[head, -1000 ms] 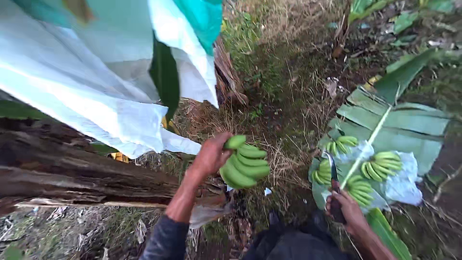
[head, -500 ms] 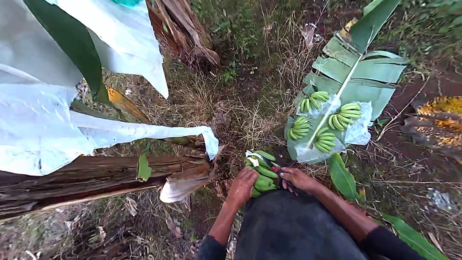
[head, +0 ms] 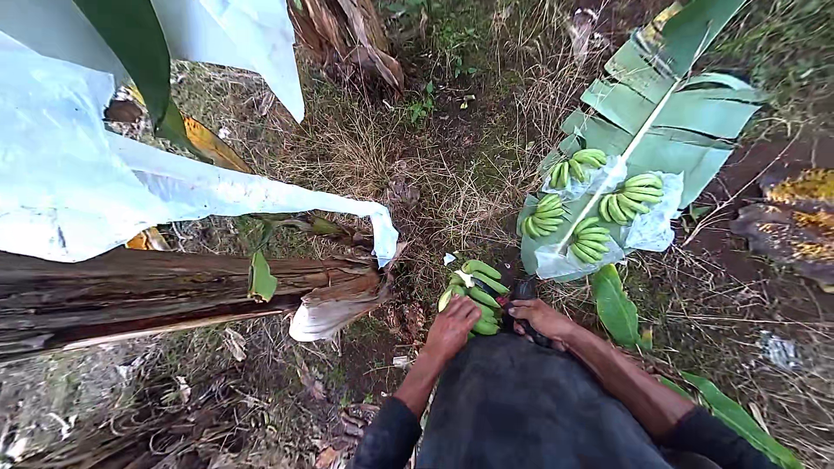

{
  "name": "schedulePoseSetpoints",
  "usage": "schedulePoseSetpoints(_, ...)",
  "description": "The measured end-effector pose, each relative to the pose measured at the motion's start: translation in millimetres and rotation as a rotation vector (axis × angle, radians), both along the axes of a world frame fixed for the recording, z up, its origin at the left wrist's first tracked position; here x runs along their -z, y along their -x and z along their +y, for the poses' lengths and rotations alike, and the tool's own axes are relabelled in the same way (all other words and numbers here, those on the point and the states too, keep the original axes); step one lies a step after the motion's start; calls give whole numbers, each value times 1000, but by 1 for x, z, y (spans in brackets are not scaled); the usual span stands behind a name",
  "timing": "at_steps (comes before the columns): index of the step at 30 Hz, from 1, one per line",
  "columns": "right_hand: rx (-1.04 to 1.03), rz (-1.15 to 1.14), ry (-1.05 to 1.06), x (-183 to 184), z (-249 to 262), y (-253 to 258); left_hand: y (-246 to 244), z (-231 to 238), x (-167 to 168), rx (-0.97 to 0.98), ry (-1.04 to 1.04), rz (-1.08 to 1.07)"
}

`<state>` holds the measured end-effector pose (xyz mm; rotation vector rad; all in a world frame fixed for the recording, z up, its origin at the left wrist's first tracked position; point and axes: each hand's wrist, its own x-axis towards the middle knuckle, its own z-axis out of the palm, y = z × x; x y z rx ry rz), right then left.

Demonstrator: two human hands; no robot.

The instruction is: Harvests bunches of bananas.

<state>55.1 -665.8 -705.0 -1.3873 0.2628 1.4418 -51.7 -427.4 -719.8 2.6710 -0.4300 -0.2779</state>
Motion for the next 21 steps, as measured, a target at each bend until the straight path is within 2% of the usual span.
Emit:
schedulePoseSetpoints(3,70,14,12,-11,3,6,-2,-1,6,19,-19,-9)
schedulePoseSetpoints(9,183,101,11,-5,9,4,-10,0,21,39,-23,-33)
schedulePoseSetpoints(14,254,146,-98,-39,-6,1,-21,0,18,8,1,-114)
schedulePoseSetpoints(16,253,108,-150,-48,-8,-5,-27,-4,21,17,2,-95)
schedulePoseSetpoints(19,380,-71,-47,-58,-11,-18,-36,-8,30,36,5,-27)
schedulePoseSetpoints(21,473,-131,48,-54,-37,-23,-48,-14,35,21,22,4)
